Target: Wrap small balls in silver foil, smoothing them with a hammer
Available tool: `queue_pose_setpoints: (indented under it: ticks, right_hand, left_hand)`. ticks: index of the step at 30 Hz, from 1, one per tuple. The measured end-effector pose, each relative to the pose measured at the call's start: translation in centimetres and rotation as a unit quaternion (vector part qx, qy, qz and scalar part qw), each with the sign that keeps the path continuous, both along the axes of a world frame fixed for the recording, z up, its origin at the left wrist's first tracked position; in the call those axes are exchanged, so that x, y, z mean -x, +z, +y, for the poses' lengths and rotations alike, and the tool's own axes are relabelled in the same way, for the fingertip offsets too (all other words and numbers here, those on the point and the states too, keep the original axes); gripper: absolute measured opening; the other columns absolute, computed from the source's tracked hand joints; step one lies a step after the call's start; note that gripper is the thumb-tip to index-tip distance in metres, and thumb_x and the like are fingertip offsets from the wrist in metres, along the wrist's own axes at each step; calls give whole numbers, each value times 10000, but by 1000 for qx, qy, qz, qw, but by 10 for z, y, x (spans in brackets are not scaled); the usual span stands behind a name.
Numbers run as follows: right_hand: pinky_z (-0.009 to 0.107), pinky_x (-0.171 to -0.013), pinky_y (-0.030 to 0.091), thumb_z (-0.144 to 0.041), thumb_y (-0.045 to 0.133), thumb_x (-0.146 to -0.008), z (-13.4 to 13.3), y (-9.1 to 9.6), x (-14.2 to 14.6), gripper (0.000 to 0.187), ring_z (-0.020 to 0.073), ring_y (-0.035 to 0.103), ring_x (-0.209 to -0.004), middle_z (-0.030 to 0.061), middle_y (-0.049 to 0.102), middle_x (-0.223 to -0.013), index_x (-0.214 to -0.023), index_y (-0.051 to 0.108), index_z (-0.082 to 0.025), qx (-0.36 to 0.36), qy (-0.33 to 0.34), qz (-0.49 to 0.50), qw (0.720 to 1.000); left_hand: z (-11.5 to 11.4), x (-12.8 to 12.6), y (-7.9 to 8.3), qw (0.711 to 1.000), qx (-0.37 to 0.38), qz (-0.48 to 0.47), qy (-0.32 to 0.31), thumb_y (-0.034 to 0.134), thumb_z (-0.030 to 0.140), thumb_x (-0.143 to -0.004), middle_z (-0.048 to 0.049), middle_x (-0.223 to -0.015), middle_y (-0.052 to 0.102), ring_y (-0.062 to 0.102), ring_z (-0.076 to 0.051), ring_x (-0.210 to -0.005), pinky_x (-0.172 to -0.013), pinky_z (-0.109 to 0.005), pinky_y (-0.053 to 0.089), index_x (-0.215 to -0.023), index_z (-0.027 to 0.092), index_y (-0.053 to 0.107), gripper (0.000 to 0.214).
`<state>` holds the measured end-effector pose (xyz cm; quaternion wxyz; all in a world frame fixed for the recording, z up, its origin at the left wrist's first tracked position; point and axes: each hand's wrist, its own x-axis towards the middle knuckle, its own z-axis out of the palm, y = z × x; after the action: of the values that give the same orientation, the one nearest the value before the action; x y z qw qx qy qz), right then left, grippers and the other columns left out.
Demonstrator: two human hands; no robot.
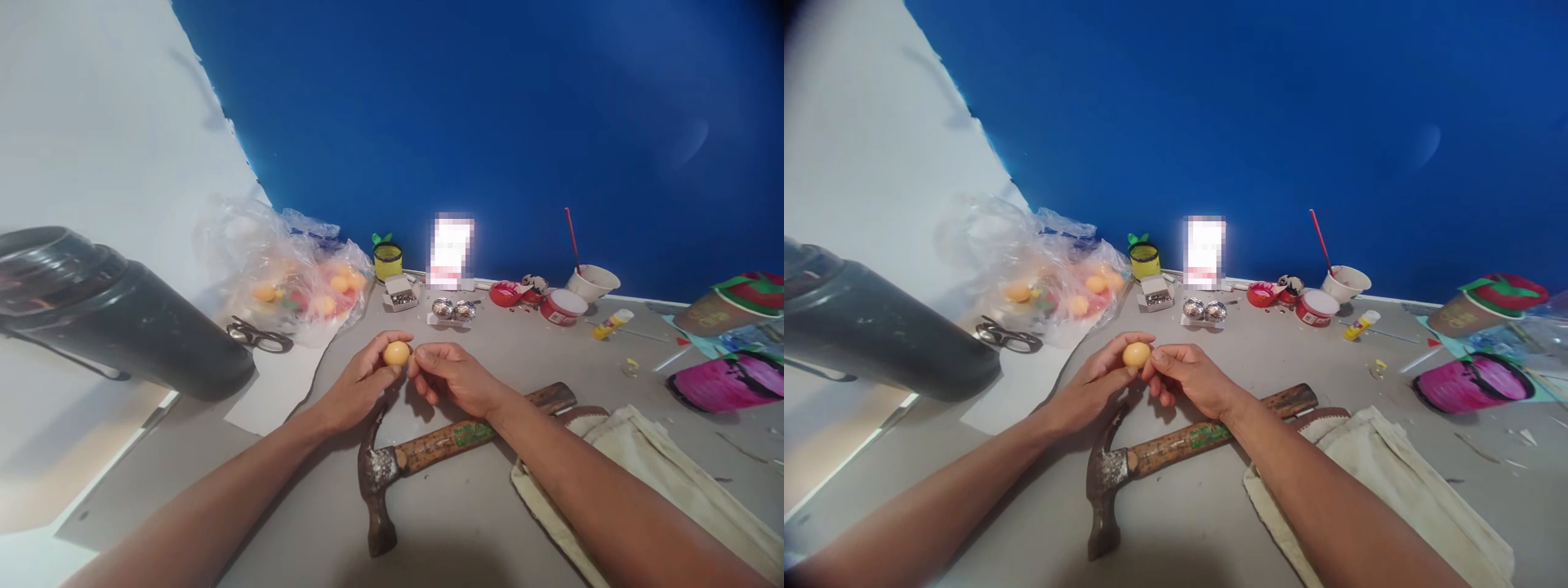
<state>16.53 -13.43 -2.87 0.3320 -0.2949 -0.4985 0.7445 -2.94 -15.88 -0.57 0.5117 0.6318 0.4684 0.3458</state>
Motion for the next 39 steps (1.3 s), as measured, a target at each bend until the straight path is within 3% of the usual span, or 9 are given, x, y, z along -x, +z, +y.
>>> queue_pose_setpoints:
  ticks: [8,11,17,23,27,32,35,39]
  right_hand:
    - [193,-429,288,-671,636,-869,1,0,-2,537,56,417,-398,-49,534,-492,-745,672,-150,-68,-13,-94,993]
    - [199,-415,263,-686,619,-870,1,0,-3,544,58,366,-393,-63,482,-463,-751,685,-159,-80,-13,-117,990]
    - [206,-416,235,-673,637,-867,1,-1,-5,526,62,325,-410,-76,419,-458,-778,708,-160,-78,-15,-102,992]
    - [210,-424,201,-663,693,-827,1,-2,-7,530,56,297,-417,-79,398,-437,-784,746,-137,-70,-4,-115,991]
    - [210,-432,226,-652,706,-817,1,0,-6,521,56,328,-431,-58,452,-465,-770,765,-136,-83,-3,-126,989]
    - [208,-440,297,-614,716,-823,2,1,-5,472,69,390,-451,-30,524,-521,-752,759,-150,-72,-36,-59,995]
    - [209,-446,314,-596,707,-839,2,1,-5,452,70,415,-447,-22,554,-540,-754,744,-153,-61,-39,-21,997]
    - [201,-456,315,-570,688,-855,1,2,-4,431,69,455,-448,-10,593,-568,-758,720,-152,-42,-16,-17,999]
  left_hand:
    - [-5,-3,3,994,-58,97,0,523,334,-953,-80,-1111,690,606,-224,-947,-867,-343,471,-1456,186,514,524]
    - [-4,-2,2,996,-58,72,11,571,324,-934,-80,-1135,698,615,-226,-943,-840,-321,473,-1396,191,586,481]
    - [-1,-1,0,1000,-20,-8,21,660,307,-888,-59,-963,719,620,-223,-883,-748,-294,466,-1312,201,664,437]
    - [-5,-2,2,997,-67,16,29,673,279,-868,-87,-1125,710,619,-250,-993,-885,-333,470,-1280,202,677,419]
    - [-3,0,0,996,3,-85,3,690,296,-876,-69,-1069,690,625,-222,-960,-866,-329,476,-1307,214,604,447]
    - [6,3,-5,955,105,-274,-41,780,282,-815,-55,-949,672,601,-165,-837,-741,-274,446,-1173,192,650,391]
    - [9,3,-7,941,127,-313,-23,822,232,-777,-58,-1004,685,589,-136,-790,-764,-278,454,-1104,196,679,358]
    - [8,2,-9,938,143,-313,-32,793,242,-821,-41,-926,688,603,-141,-781,-784,-297,466,-1108,205,673,314]
